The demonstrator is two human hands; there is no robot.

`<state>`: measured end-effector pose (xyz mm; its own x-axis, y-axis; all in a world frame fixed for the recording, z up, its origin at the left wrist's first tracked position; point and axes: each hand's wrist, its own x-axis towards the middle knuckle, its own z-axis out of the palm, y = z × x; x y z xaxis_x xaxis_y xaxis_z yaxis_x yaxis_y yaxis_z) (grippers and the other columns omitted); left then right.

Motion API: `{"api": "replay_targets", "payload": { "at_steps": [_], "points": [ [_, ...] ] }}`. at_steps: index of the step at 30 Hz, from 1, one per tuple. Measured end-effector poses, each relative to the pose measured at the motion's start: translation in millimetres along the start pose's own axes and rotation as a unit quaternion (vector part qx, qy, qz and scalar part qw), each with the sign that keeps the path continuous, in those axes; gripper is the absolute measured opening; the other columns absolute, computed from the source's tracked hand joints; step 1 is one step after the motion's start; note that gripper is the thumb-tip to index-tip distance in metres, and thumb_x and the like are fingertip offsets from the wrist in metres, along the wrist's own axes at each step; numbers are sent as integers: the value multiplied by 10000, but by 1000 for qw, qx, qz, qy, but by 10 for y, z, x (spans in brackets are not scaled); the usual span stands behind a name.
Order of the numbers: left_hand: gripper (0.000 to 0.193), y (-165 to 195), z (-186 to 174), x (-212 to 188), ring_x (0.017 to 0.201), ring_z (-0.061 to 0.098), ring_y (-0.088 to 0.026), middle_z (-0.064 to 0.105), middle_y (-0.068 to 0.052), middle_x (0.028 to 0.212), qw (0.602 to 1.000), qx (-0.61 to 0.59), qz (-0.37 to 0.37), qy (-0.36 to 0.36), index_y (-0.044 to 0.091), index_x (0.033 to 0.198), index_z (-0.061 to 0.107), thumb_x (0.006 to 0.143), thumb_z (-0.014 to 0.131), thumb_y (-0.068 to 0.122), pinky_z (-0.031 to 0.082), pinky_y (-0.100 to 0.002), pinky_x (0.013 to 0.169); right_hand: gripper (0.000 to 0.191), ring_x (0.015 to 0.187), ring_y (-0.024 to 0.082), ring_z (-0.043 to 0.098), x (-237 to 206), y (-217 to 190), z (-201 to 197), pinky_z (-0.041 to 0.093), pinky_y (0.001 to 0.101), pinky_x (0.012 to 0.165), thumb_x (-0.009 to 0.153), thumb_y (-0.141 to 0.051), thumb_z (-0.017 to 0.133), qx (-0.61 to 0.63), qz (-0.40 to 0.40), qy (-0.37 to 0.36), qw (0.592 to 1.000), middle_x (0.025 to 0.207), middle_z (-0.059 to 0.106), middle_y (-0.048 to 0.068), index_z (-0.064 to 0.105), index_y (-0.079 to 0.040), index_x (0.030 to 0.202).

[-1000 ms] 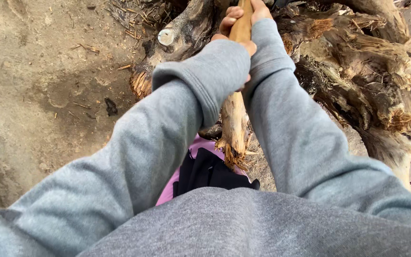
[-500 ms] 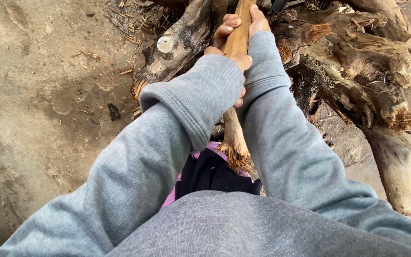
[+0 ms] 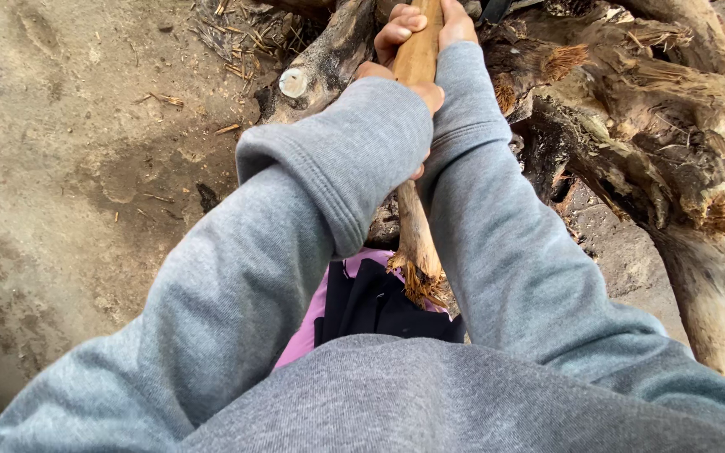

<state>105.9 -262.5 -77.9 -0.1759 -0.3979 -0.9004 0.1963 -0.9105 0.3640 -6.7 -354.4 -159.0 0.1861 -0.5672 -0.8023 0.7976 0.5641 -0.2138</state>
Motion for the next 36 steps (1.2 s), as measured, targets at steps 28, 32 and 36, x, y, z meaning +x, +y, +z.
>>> {"api": "replay_targets", "payload": {
  "at_steps": [28, 32, 36],
  "points": [
    [315, -511, 144, -411, 559, 603, -169, 589, -72, 749, 994, -104, -17, -33, 18, 1061, 632, 930, 695, 297, 614, -359, 509, 466, 528, 206, 615, 240, 10, -290, 587, 386, 457, 1019, -354, 448, -594, -120, 151, 781, 839, 600, 86, 306, -253, 1451],
    [308, -699, 175, -511, 541, 586, -160, 588, -56, 718, 974, -212, -55, -58, 31, 1031, 580, 914, 733, 272, 585, -377, 504, 554, 542, 210, 649, 0, 157, -290, 615, 393, 463, 1030, -322, 432, -547, -103, 175, 812, 892, 623, 91, 278, -289, 1561],
    [301, -584, 4, -508, 467, 468, -143, 512, -26, 668, 994, -99, -42, -9, 106, 1025, 543, 905, 725, 314, 435, -342, 417, 564, 532, 201, 580, -112, 426, -175, 571, 389, 445, 1047, -359, 390, -443, -60, 209, 870, 832, 615, 128, 241, -360, 1591]
  ]
}}
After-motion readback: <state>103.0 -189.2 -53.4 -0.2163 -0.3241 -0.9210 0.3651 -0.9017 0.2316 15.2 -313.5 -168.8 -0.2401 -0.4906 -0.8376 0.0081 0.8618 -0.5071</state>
